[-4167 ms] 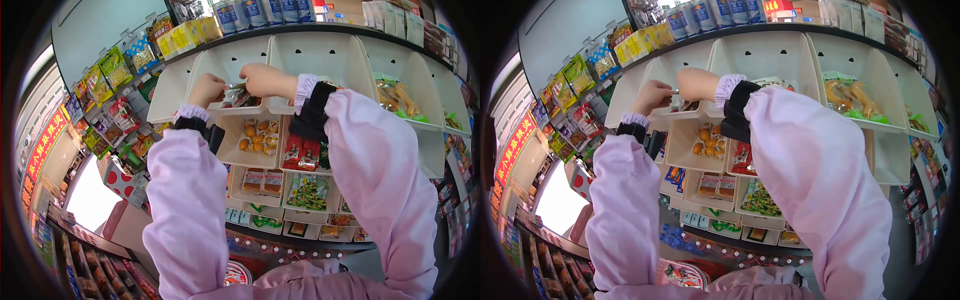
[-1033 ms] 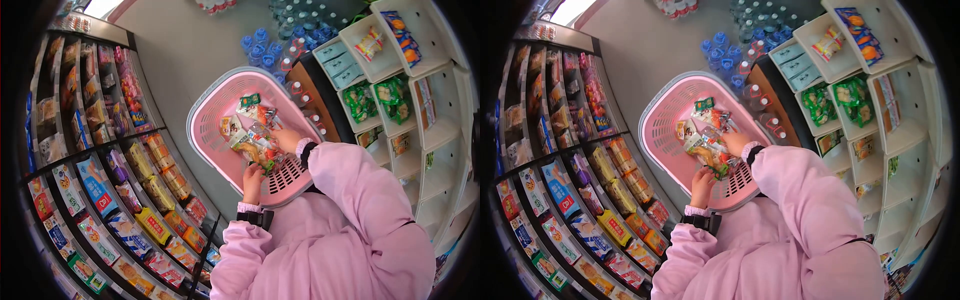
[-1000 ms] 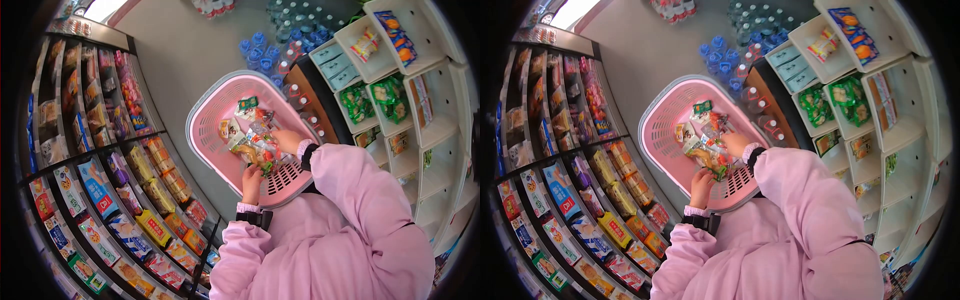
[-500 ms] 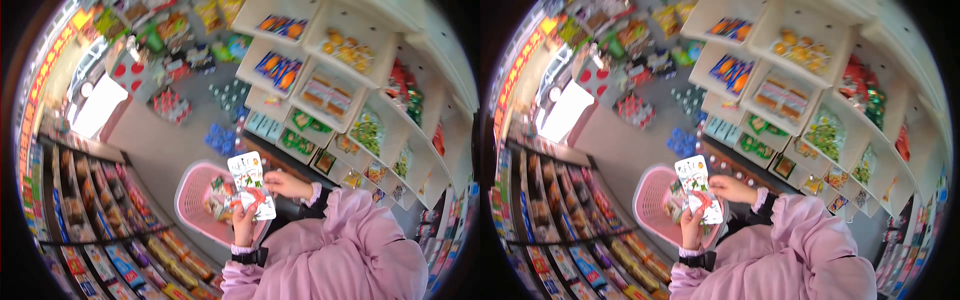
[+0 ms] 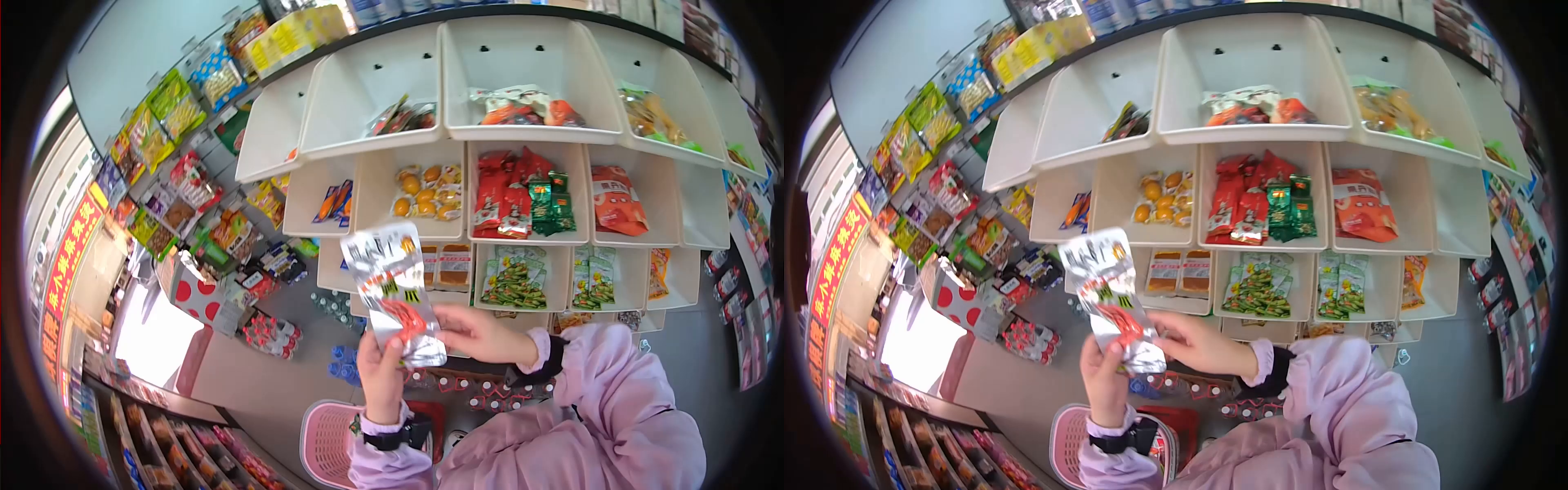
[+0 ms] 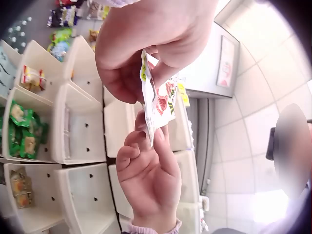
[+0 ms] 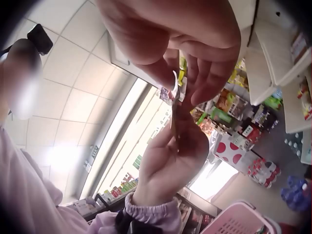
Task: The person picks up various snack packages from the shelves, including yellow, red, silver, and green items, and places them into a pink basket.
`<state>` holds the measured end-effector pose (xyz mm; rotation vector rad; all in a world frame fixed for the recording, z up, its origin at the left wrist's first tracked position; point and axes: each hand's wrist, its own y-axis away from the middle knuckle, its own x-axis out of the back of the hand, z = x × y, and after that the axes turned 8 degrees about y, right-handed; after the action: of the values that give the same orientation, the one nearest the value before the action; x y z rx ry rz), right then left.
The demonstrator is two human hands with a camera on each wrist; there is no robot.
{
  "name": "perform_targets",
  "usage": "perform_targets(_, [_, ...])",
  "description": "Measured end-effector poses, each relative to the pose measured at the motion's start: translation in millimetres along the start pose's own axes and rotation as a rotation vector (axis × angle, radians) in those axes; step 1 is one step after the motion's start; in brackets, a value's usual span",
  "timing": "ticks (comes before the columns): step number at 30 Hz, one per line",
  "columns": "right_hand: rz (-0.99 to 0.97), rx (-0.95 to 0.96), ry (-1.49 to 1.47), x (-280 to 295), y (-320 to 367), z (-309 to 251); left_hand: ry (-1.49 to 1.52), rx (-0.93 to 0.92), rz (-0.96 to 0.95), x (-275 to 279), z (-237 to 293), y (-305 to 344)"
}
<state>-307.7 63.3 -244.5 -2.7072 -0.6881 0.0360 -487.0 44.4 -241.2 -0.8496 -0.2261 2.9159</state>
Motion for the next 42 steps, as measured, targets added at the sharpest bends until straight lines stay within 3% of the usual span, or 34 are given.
perform_targets(5, [0.078,0.228,-0.108,35,-61,-95,-0.084,-0.259,-0.243,-71,72,-75])
perform_targets(11, [0.276,0.232,0.220,81,-152,-165,-0.213,-0.186,-0.302,-120,154,-179])
perform_targets(14, [0.241,0.177,0.653,102,-169,-193,-0.299,-0.152,-0.245,-137,167,-219])
perform_targets(17, [0.219,0.291,1.251,122,-183,-196,-0.384,-0.093,-0.201,-147,163,-251])
perform_targets(20, [0.334,0.606,1.665,136,-184,-185,-0.475,-0.005,-0.182,-161,146,-273])
perform_targets(23, [0.246,0.468,1.861,139,-176,-187,-0.675,0.053,-0.228,-173,131,-290])
perform_targets(24, [0.243,0.484,1.868,141,-175,-185,-0.760,0.069,-0.247,-177,128,-291])
perform_targets(27, [0.229,0.493,1.895,144,-174,-179,-1.430,-0.215,-0.292,-187,123,-294])
perform_targets(28, [0.222,0.472,1.914,144,-175,-179,-1.559,-0.520,-0.256,-182,116,-298])
perform_targets(31, [0.253,0.471,1.865,143,-176,-177,-1.580,-0.538,-0.214,-179,114,-298])
perform_targets(34, [0.316,0.578,1.764,137,-173,-171,-1.450,-0.621,-0.251,-169,123,-279])
perform_targets(36, [0.337,0.725,1.669,129,-167,-166,-1.278,-0.945,-0.266,-148,119,-265])
perform_targets(39, [0.237,0.849,1.484,94,-141,-161,-0.966,-1.133,-0.244,-126,123,-192])
perform_targets(42, [0.174,0.668,1.186,53,-113,-132,-0.787,-0.925,-0.145,-82,113,-124])
